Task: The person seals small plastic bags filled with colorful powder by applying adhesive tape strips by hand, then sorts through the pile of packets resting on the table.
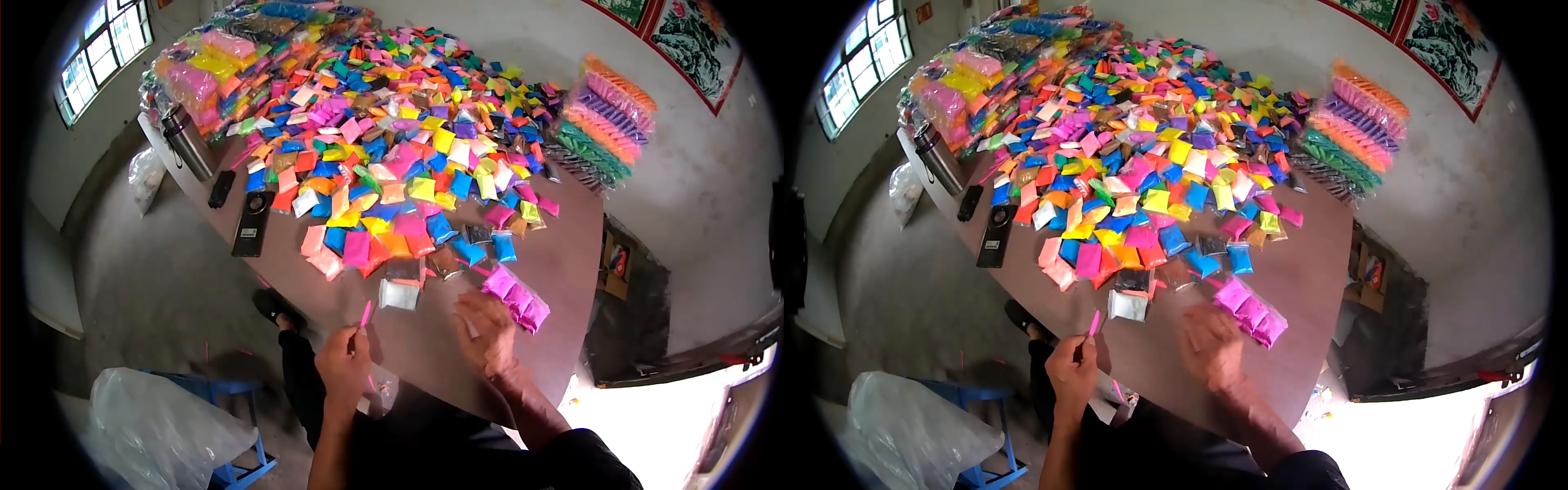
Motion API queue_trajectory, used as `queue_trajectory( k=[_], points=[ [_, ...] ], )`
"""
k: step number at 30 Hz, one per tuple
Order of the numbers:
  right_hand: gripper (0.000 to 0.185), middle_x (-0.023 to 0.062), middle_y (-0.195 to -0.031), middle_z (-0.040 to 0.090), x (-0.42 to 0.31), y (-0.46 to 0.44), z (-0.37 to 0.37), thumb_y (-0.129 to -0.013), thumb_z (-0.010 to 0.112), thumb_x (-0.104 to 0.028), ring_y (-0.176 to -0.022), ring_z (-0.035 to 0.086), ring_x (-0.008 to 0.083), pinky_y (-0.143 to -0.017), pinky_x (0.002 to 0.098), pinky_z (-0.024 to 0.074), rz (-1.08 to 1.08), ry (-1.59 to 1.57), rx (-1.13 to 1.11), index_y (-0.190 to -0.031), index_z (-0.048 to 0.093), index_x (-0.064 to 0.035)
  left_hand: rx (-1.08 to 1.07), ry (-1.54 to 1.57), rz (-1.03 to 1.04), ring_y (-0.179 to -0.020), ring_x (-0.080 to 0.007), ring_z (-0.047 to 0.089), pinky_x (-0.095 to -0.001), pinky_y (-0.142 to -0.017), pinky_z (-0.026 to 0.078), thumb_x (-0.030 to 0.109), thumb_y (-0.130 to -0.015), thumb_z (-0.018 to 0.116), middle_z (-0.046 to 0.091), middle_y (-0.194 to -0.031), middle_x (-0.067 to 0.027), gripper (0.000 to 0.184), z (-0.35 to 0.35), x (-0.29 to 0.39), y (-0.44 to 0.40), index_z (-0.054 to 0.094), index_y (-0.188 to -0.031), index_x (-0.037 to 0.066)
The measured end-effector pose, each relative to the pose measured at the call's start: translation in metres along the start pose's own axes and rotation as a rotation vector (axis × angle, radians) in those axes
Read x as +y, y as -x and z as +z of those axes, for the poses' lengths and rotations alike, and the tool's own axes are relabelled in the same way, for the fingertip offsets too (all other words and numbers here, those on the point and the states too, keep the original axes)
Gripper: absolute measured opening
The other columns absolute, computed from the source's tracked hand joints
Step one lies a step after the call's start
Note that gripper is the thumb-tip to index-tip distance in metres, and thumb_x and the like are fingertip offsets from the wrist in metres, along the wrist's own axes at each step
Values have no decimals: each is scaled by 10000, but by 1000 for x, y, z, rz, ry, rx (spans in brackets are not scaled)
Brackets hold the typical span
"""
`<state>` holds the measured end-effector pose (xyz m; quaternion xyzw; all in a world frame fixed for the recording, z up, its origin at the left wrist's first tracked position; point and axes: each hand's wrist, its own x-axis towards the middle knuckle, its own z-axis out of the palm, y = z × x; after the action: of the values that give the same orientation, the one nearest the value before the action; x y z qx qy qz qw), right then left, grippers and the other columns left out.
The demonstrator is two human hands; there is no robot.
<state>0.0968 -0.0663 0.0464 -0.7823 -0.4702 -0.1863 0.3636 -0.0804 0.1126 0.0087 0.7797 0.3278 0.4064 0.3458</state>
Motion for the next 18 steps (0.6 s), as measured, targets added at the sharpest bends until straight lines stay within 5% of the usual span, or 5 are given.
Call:
queue_trajectory(
  k=[4, 6, 7, 12, 18],
  points=[
    [262, 122, -1093, 747, -39, -9, 28, -870, 788, -56, -1006, 725, 262, -874, 363, 576, 153, -306, -122, -1128, 745, -47, -20, 127, -106, -576, -91, 562, -268, -550, 461, 69, -910, 766, 635, -661, -52, 113, -9, 8, -11, 699, -911, -23],
    [222, 84, -1045, 762, -57, -18, 40, -958, 755, -138, -919, 719, 153, -788, 290, 585, 646, -814, -305, -1140, 746, -12, -61, 193, -138, -577, -60, 532, -245, -540, 440, 67, -915, 768, 617, -648, -19, 114, -11, 19, -15, 699, -915, -23],
    [224, 49, -1049, 765, -57, -17, 54, -1031, 681, -174, -943, 674, 71, -802, 263, 567, 634, -956, -296, -1160, 742, -1, -135, 217, -123, -588, -38, 515, -226, -538, 424, 69, -922, 768, 608, -647, 4, 117, -12, 26, -16, 697, -919, -24],
    [249, 49, -1016, 758, -57, -34, 68, -1071, 619, -193, -917, 677, 83, -816, 266, 566, 673, -1052, -406, -1157, 728, 14, -304, 331, -164, -614, -7, 502, -194, -540, 407, 76, -928, 779, 618, -669, 34, 132, -4, 28, -25, 702, -912, -30],
    [238, 68, -914, 768, -42, -39, 74, -1075, 582, -154, -841, 710, 109, -771, 279, 576, 585, -1079, -119, -1017, 730, 23, -383, 237, -193, -658, -24, 525, -207, -581, 430, 111, -944, 772, 637, -716, 28, 163, -7, 14, -71, 710, -917, -38]
  ],
)
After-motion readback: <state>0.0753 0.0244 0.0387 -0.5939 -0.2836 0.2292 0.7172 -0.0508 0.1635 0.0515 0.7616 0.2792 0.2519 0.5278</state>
